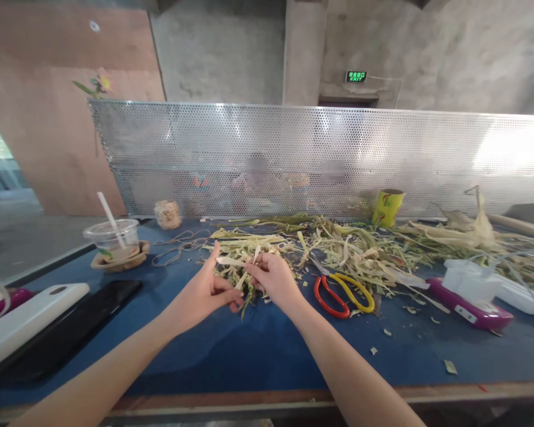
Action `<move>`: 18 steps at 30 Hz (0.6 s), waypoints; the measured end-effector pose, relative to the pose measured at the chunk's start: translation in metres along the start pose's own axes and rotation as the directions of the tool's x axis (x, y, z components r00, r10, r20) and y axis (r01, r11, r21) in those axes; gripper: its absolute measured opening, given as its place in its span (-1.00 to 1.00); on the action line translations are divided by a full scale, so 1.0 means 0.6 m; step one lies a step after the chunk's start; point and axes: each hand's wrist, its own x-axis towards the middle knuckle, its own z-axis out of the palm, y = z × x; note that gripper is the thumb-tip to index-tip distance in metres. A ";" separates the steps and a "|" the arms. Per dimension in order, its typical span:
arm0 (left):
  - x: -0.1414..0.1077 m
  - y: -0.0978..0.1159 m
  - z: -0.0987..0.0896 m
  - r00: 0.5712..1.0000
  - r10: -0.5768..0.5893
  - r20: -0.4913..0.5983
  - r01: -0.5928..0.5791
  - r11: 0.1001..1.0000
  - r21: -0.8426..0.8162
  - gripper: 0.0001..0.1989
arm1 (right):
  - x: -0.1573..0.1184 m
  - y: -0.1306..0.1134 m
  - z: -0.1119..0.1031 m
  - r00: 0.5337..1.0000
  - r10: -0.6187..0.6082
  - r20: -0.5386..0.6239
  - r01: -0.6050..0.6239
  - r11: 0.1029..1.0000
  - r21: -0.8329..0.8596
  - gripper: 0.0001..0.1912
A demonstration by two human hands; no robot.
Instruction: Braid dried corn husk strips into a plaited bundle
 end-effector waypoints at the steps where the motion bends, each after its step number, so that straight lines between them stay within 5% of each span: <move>1: 0.000 -0.001 0.000 1.000 -0.025 0.016 0.026 0.999 -0.033 0.08 | 0.001 0.003 0.001 1.000 0.003 -0.008 -0.003 0.999 0.042 -0.71; 6: 0.004 -0.010 -0.007 0.997 -0.071 0.038 0.072 0.997 -0.013 0.06 | 0.002 0.012 0.006 0.998 0.056 0.019 -0.058 0.981 0.183 -0.64; 9: 0.008 -0.015 -0.008 0.991 0.064 -0.122 -0.045 0.987 0.153 0.07 | 0.000 0.011 0.010 0.995 0.062 0.081 -0.075 0.983 0.170 -0.64; 14: 0.011 -0.017 0.002 0.842 0.376 -0.386 -0.292 0.920 0.259 0.10 | -0.006 0.001 0.016 0.990 -0.072 0.123 0.068 0.997 0.035 -0.68; 18: 0.009 -0.013 0.010 0.822 0.396 -0.409 -0.351 0.918 0.182 0.04 | -0.005 0.005 0.015 0.971 -0.222 0.084 0.225 0.974 -0.028 -0.71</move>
